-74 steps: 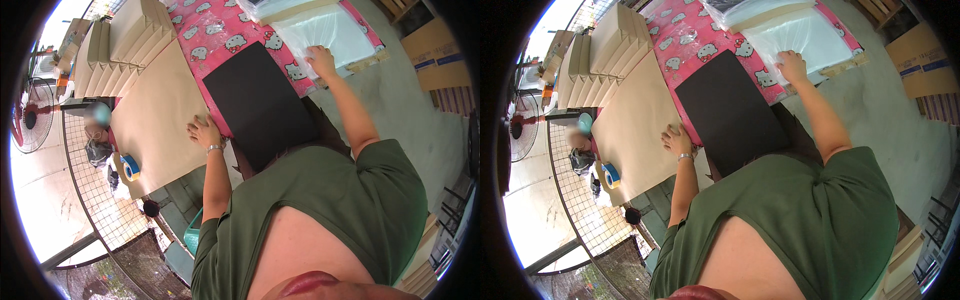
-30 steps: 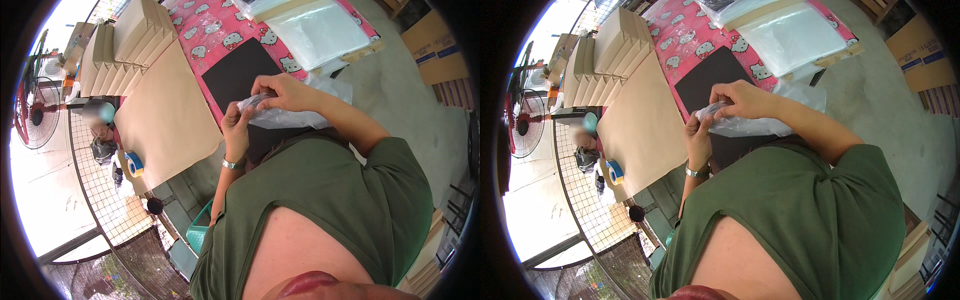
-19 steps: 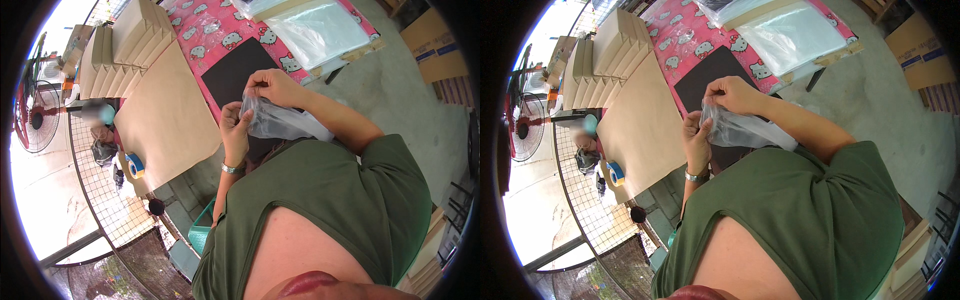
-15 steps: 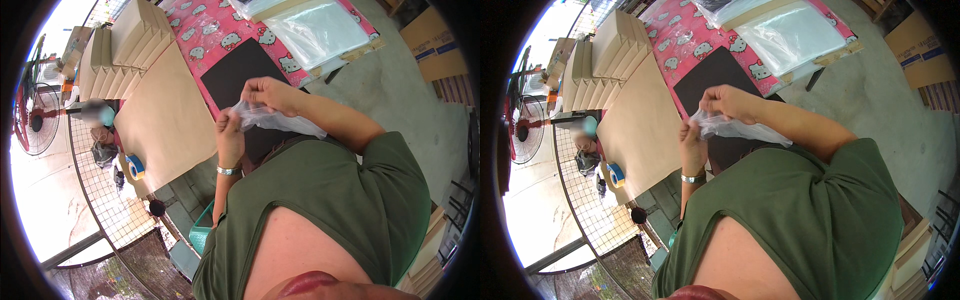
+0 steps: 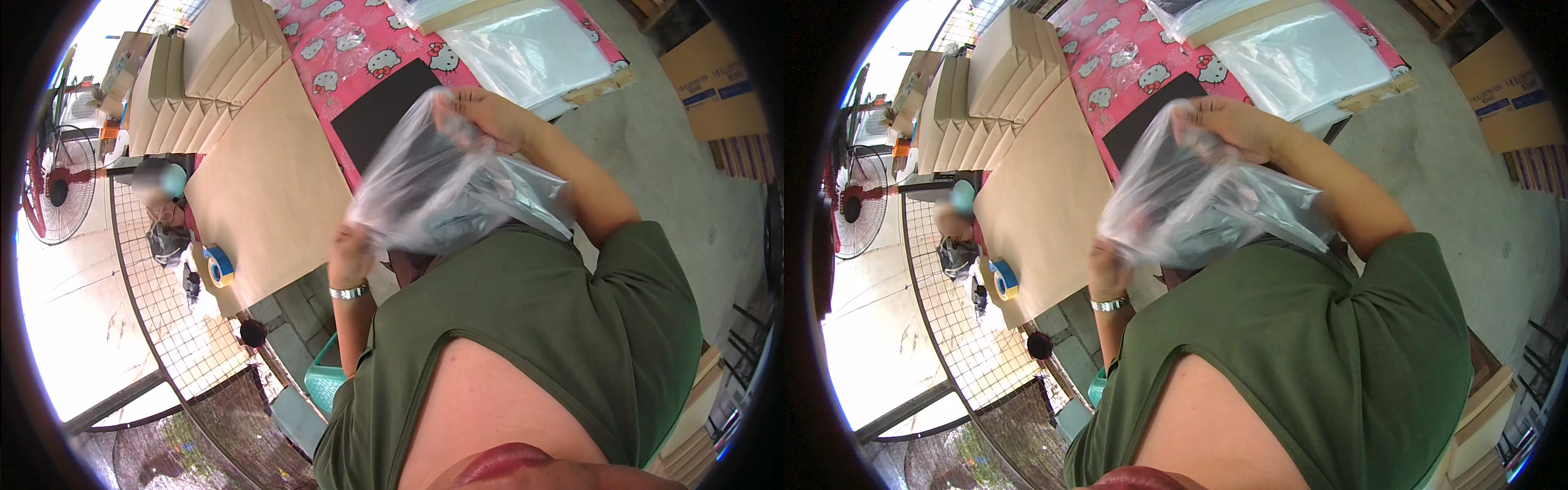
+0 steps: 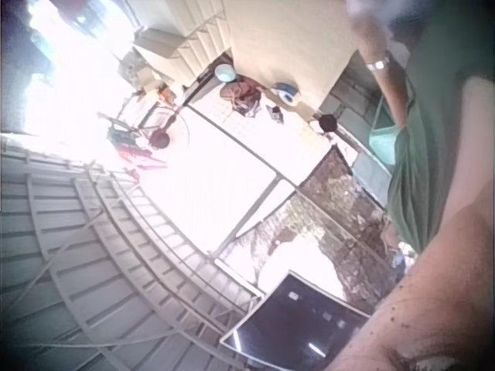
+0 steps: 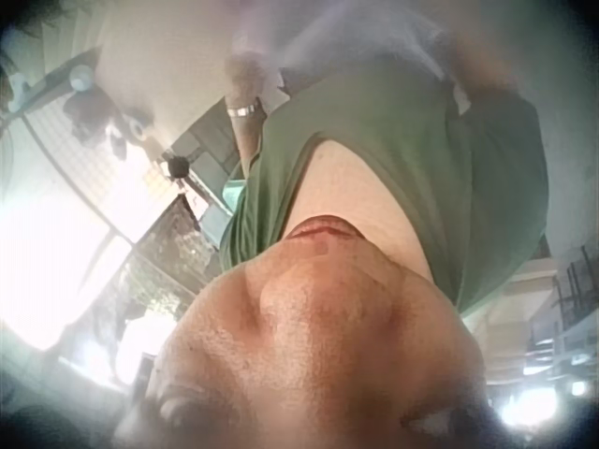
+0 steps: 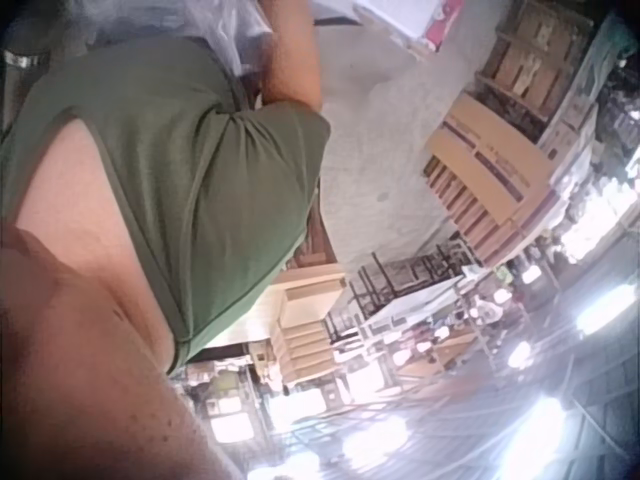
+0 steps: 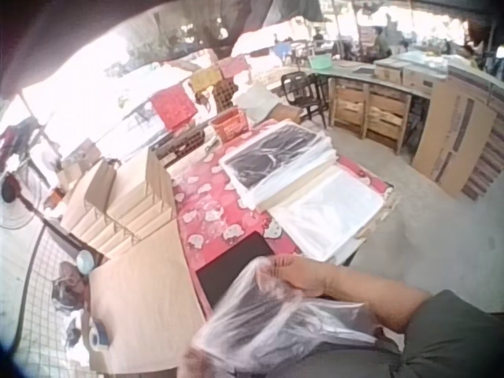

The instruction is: The person repeatedly places black and white notebooks into clear plastic sleeves at a table. They handle each notebook one at a time, insert it into a sleeve, and set the packaged item aside. The process continues throughout the clip.

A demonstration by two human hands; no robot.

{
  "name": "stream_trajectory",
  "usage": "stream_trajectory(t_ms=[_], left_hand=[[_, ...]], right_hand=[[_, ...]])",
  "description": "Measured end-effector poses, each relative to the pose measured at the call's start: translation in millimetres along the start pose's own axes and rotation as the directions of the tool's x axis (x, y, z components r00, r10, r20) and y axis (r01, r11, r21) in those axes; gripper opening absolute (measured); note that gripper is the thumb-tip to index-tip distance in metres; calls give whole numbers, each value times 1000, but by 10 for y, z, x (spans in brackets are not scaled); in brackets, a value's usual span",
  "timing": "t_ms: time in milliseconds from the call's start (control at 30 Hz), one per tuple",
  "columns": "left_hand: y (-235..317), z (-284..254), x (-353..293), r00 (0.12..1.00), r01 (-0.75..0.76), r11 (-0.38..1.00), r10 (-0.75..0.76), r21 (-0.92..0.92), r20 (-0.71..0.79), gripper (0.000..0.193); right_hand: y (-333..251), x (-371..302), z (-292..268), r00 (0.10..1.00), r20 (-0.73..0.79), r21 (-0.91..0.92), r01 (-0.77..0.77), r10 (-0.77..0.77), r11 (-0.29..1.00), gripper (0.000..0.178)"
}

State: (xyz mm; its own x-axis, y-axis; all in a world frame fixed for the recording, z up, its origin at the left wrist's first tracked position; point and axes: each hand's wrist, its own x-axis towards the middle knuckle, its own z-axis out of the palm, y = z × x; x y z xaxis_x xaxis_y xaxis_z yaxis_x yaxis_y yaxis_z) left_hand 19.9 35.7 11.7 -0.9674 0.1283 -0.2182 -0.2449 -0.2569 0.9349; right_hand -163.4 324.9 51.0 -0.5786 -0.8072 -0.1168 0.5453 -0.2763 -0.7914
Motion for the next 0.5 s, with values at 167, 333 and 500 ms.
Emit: stream_trajectory(t_ms=[167, 333, 500], left_hand=[[172, -290, 36, 929, -369, 715, 277, -594, -244, 53], [-20, 249, 44, 989, 59, 988, -40, 140, -141, 36], [-46, 316, 306, 991, 127, 992, -128, -25, -48, 28]], right_hand=[[-120, -47, -72, 843, 309, -672, -133, 439, 728, 18], [9, 134, -310, 954, 2, 237, 291, -300, 927, 21], [80, 303, -676, 972, 93, 48, 210, -214, 976, 16]])
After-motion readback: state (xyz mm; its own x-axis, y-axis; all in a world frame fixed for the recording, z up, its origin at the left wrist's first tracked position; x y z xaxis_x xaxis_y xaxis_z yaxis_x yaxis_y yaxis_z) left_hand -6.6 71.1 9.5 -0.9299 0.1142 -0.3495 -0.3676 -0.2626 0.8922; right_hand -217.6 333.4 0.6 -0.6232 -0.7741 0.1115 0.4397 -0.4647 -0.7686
